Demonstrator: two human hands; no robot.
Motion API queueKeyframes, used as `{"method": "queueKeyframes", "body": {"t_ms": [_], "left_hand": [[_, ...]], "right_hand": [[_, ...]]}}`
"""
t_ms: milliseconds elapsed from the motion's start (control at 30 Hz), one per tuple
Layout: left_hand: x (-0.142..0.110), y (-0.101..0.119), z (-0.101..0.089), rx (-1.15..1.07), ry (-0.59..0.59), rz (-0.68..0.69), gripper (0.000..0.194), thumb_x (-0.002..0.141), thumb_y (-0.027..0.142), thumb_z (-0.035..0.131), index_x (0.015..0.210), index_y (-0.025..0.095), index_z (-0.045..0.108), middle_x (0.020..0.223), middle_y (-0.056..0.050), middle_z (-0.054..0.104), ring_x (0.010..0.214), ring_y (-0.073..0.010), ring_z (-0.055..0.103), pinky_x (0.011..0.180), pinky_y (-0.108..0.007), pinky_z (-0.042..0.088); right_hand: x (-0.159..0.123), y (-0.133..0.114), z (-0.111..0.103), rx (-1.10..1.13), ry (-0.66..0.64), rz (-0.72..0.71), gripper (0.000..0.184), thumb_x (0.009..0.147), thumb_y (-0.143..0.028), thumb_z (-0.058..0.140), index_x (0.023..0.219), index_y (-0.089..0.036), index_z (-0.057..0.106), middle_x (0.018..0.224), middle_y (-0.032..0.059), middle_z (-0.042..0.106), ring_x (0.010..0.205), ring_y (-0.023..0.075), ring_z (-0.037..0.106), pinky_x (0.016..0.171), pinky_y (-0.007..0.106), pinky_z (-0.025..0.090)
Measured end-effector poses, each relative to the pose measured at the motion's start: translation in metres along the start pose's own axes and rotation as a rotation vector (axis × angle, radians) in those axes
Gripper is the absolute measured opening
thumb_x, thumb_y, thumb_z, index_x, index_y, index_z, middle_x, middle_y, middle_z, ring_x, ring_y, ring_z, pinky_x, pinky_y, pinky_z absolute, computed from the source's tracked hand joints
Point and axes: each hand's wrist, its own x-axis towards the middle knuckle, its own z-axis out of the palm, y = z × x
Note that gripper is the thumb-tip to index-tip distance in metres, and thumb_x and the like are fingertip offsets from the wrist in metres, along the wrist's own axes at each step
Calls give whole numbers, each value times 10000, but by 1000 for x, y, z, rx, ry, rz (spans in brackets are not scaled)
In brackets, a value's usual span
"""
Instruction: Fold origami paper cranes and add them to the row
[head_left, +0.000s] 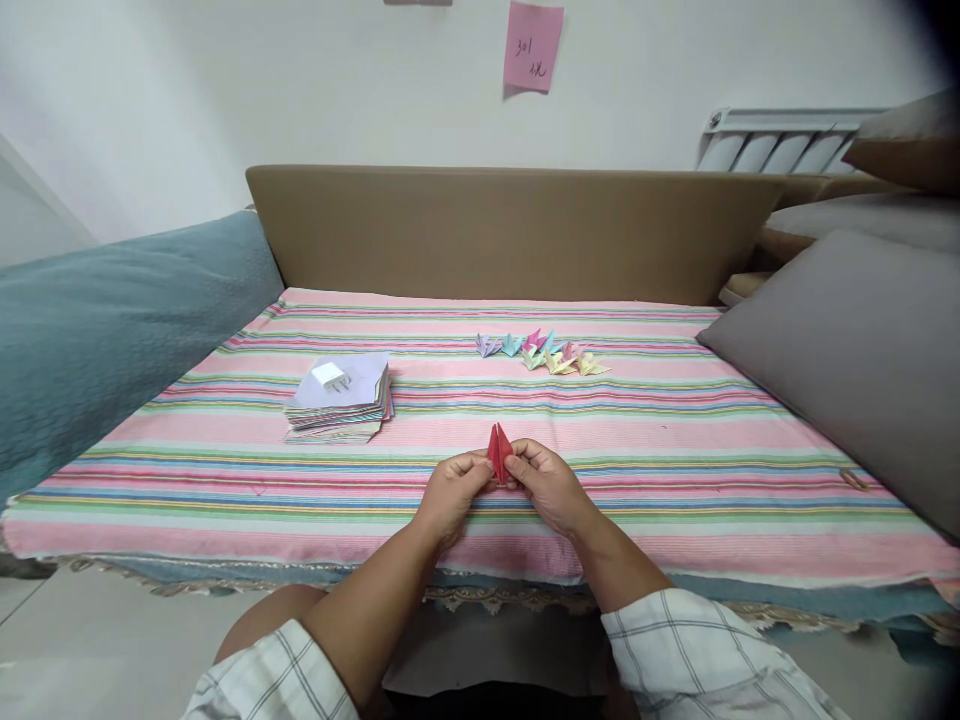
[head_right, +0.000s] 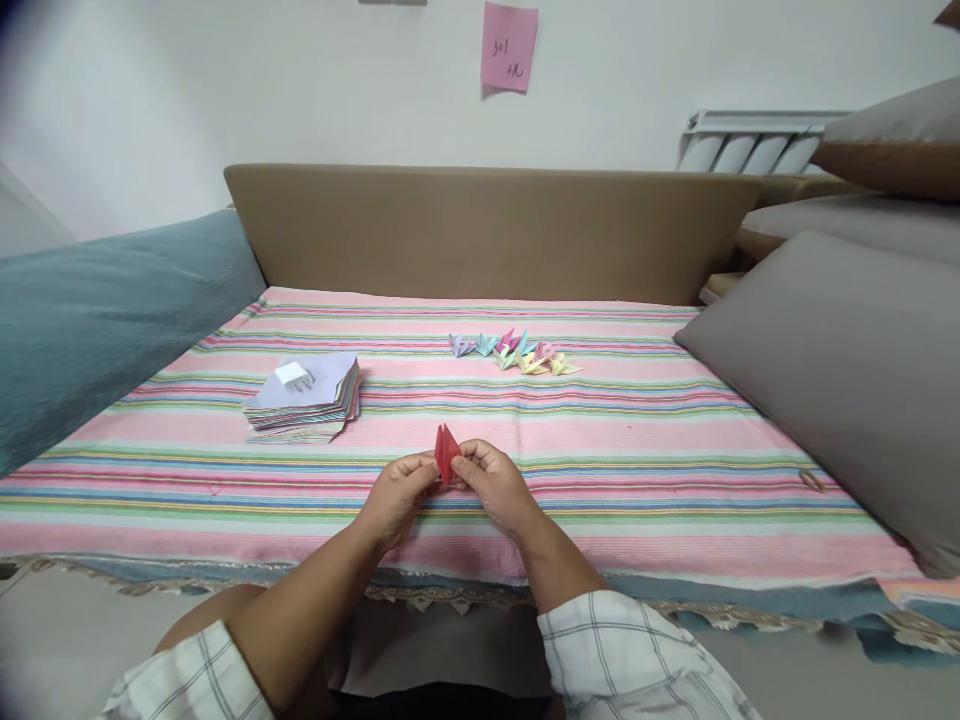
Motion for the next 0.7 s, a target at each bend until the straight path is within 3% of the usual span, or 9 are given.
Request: {"method": "queueKeyframes", "body": {"t_ms": [100,433,700], "left_hand": [[0,-2,1,12,25,52,217,639,343,744,590,149,660,641,-6,662,637,-125,583,703,-256,455],[0,-1,-1,174,4,176,179,664,346,726,617,177,690,861,-34,697,812,-172,611,797,-287,445],[-1,-1,-1,208,36,207,201,675,356,707,596,174,672,724,-40,677,796,-195,621,793,-316,456]], "right_hand": [[0,1,1,-55,2,-9,251,708,-396,708,791,-187,598,632,-45,569,563,80,470,578,232,379],[-3,-3,4,-139,15,-55,213,733,-383,676,774,-191,592,632,-41,560,579,97,476,584,243,381],[-2,4,3,-25,22,-12,237,713,-401,703,799,-198,617,633,-30,574,557,92,478,571,244,401]]}}
